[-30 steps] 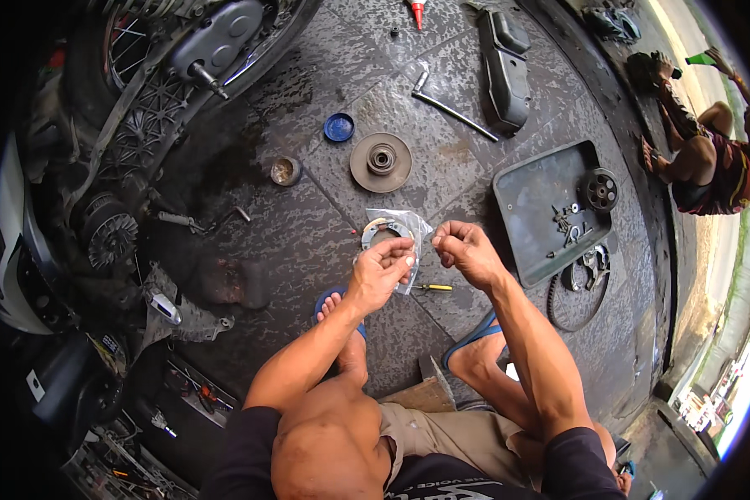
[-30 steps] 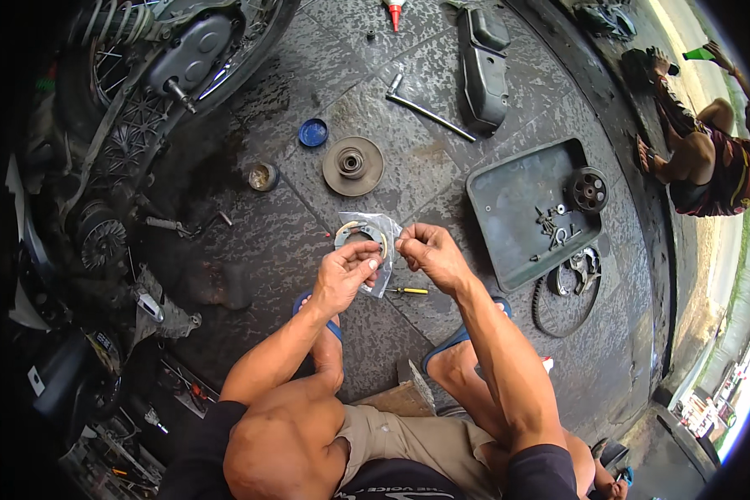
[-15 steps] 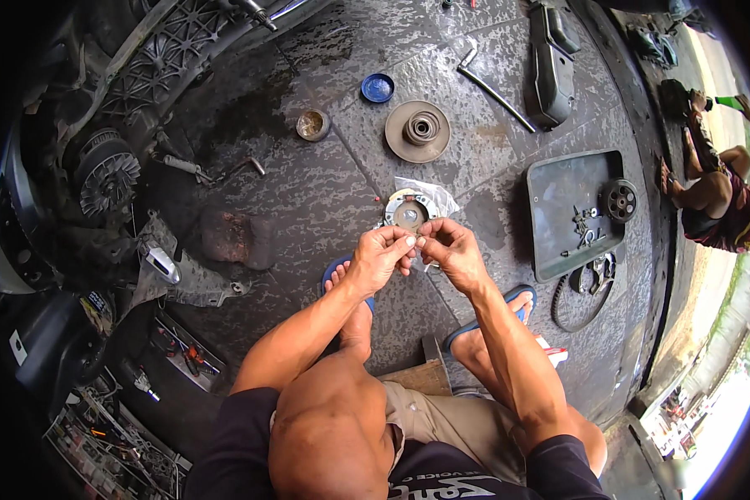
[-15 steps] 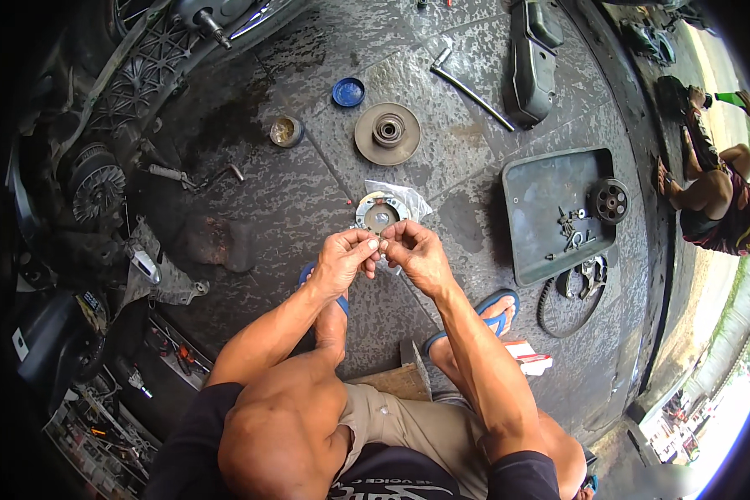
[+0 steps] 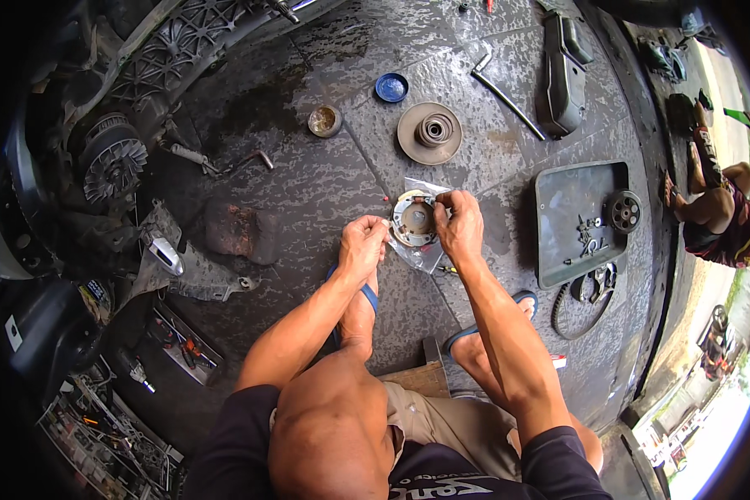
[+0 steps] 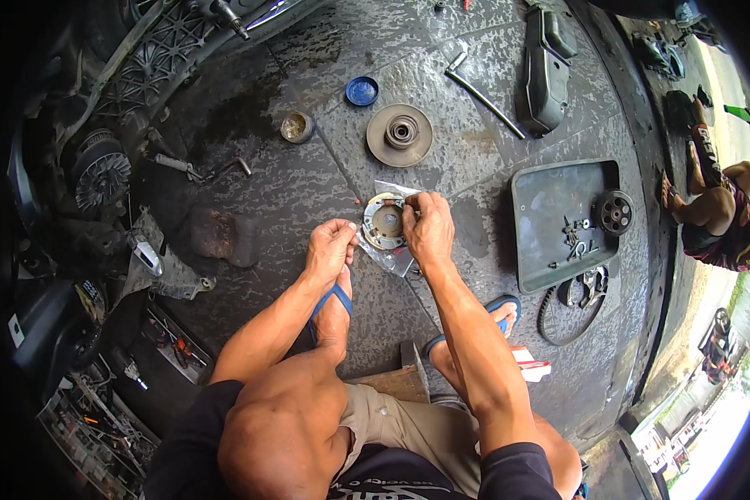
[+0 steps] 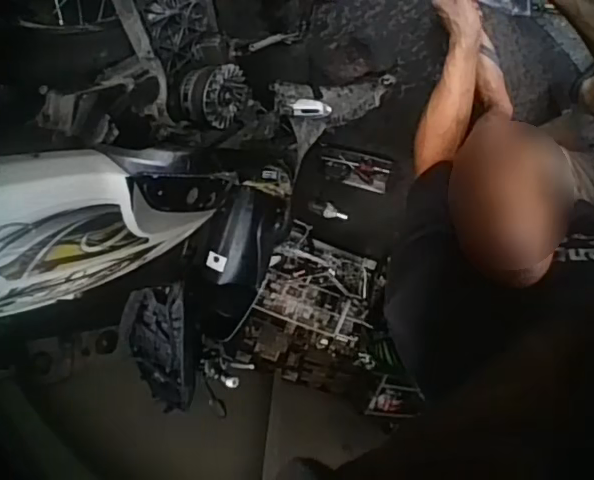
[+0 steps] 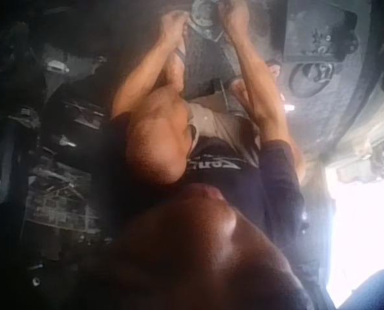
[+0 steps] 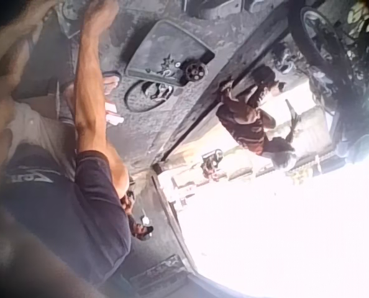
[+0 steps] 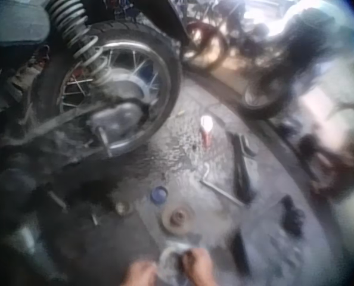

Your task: The person assembles internal motorcycle engine parts including a clutch component by hand. The person removes small parts from a plastic bag, inserts springs and rollers into the metal component, and applies grease by hand before joining parts together.

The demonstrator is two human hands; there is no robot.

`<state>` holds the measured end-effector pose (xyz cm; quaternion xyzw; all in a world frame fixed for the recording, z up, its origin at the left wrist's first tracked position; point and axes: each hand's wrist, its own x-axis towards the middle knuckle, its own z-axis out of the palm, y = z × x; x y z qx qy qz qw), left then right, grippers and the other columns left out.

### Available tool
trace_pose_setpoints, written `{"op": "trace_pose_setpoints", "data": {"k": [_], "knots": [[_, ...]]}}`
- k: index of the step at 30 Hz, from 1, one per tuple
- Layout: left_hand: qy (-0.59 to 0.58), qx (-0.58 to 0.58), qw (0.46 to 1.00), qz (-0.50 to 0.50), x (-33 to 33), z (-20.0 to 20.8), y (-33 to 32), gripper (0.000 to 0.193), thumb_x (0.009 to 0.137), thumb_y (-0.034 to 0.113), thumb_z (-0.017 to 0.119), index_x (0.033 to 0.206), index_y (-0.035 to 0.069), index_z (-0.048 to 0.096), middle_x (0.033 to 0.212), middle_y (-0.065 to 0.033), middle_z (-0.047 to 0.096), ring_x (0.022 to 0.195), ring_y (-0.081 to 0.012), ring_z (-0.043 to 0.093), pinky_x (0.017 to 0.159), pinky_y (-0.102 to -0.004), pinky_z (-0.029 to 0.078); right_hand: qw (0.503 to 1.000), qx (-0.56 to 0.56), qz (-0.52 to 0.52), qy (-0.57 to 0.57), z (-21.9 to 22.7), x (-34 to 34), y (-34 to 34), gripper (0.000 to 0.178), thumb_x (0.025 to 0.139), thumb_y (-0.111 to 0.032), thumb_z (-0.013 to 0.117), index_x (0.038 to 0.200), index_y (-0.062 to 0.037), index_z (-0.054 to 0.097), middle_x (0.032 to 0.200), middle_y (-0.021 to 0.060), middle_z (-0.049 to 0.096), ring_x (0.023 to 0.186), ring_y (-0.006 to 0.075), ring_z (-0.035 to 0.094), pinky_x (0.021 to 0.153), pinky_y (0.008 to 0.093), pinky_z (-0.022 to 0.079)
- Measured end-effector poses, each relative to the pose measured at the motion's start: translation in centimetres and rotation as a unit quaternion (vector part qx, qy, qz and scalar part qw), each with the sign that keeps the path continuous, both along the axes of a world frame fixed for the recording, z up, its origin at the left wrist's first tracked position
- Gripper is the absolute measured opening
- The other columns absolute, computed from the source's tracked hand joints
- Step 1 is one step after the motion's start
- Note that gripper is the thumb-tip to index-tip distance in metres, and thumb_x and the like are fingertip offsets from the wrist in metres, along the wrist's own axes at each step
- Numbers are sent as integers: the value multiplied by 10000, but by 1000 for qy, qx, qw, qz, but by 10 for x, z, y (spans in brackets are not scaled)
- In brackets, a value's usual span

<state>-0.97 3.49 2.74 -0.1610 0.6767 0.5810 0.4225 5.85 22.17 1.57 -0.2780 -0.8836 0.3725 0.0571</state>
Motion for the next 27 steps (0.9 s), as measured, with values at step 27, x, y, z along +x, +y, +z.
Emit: {"op": "trace_pose_setpoints", "data": {"k": [27], "knots": [[14, -25, 999, 14, -2, -17, 1, 184, 993, 197, 619, 927, 28, 647, 748, 2, 621, 571, -59, 537, 500, -220, 474, 999, -10, -21, 29, -6, 6, -15, 106, 876, -96, 699, 962, -36, 687, 898, 151, 631, 879, 356, 621, 793, 439, 502]]}}
